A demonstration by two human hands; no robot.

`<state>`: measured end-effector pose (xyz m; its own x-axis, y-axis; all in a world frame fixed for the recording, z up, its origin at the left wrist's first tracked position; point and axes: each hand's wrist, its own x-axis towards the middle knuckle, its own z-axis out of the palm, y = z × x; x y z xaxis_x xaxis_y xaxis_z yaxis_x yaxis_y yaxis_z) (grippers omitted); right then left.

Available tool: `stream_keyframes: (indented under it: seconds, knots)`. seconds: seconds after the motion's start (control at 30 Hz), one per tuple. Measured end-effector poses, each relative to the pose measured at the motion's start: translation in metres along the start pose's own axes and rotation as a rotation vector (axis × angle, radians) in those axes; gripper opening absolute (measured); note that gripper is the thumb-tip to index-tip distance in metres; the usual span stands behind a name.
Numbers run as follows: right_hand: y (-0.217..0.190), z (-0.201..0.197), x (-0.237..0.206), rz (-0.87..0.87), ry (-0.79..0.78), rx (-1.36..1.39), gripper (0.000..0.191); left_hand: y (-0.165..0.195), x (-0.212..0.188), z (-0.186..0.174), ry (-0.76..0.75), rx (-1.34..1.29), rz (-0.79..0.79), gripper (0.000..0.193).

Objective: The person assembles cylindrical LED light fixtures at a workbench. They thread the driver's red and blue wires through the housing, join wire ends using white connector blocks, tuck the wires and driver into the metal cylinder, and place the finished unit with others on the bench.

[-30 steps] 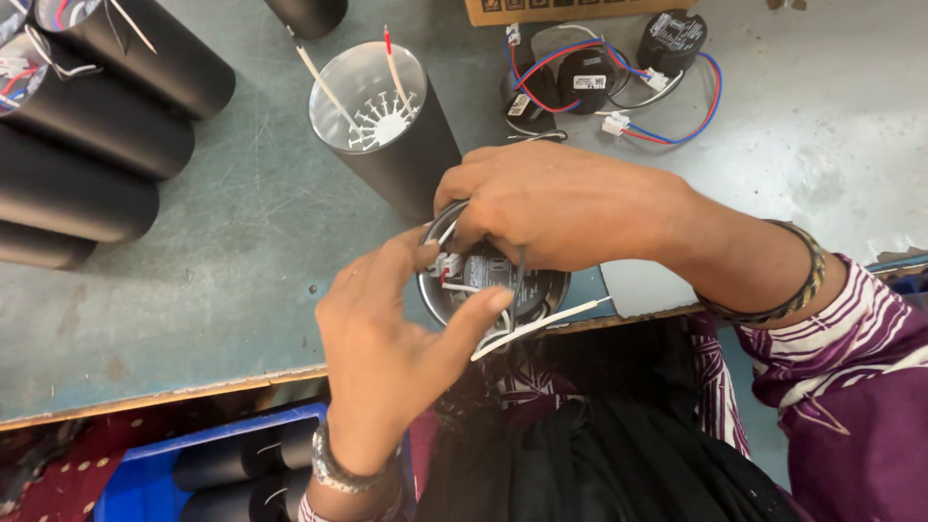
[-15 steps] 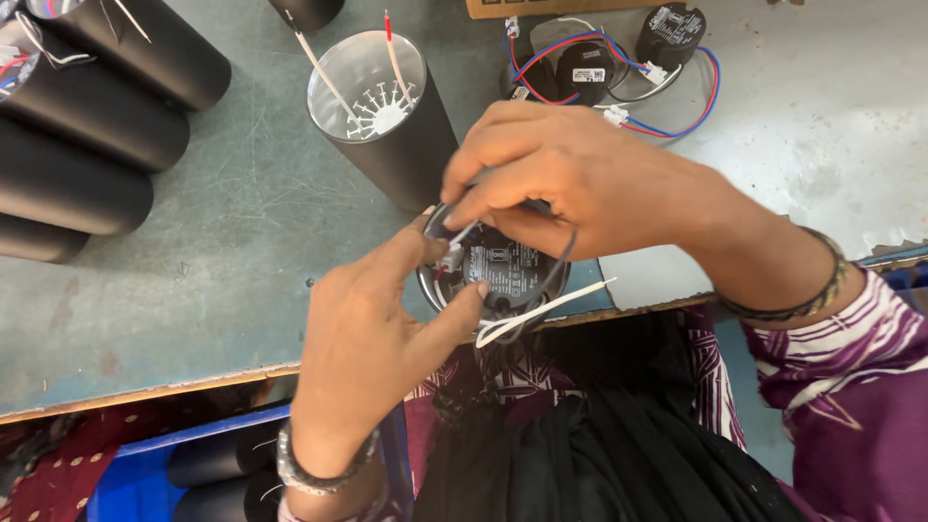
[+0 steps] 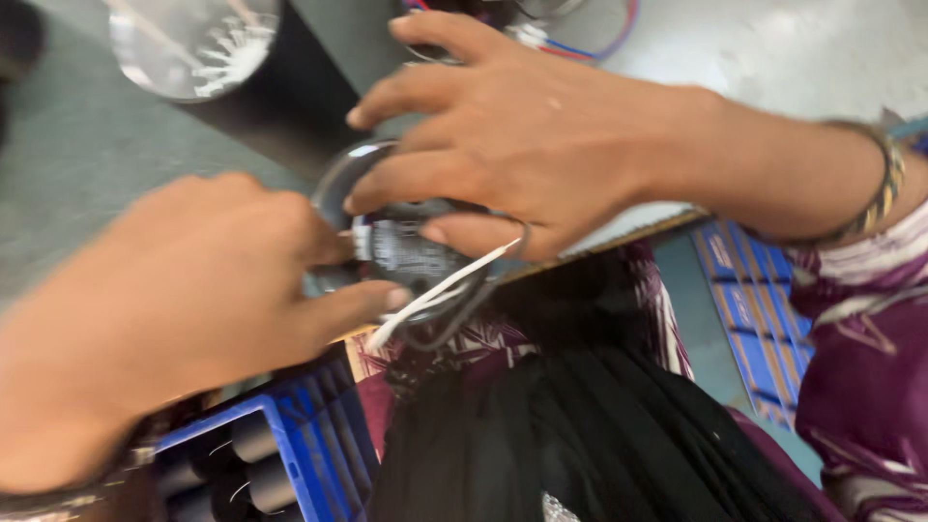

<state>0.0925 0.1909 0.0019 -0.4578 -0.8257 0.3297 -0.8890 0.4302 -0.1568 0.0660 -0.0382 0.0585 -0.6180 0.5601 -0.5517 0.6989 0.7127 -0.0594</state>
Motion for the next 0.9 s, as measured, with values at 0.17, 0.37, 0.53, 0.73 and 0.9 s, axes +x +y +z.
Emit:
stream_keyframes:
  seconds: [0.17,0.37,0.53,0.73,0.9]
  knots:
    - [0.01,-0.009,0.001,-0.057,0.036,0.124,0.033,0.009,0.024,-0.025,-0.357,0.099,-0.078,0.038]
    - [0.008,-0.006,0.002,-0.069,0.038,0.112,0.028,0.018,0.032,-0.034,-0.411,0.195,-0.122,0.04]
    - [0.004,-0.008,-0.001,-0.069,0.02,0.245,0.042,0.015,0.036,-0.031,-0.302,0.171,-0.032,0.039]
    - [-0.029,-0.003,-0.005,0.027,0.144,0.314,0.058,0.009,0.042,-0.025,-0.302,0.118,-0.013,0.036]
    - [-0.045,0.005,-0.001,0.099,0.179,0.373,0.042,-0.004,0.047,-0.022,-0.444,0.186,-0.113,0.04]
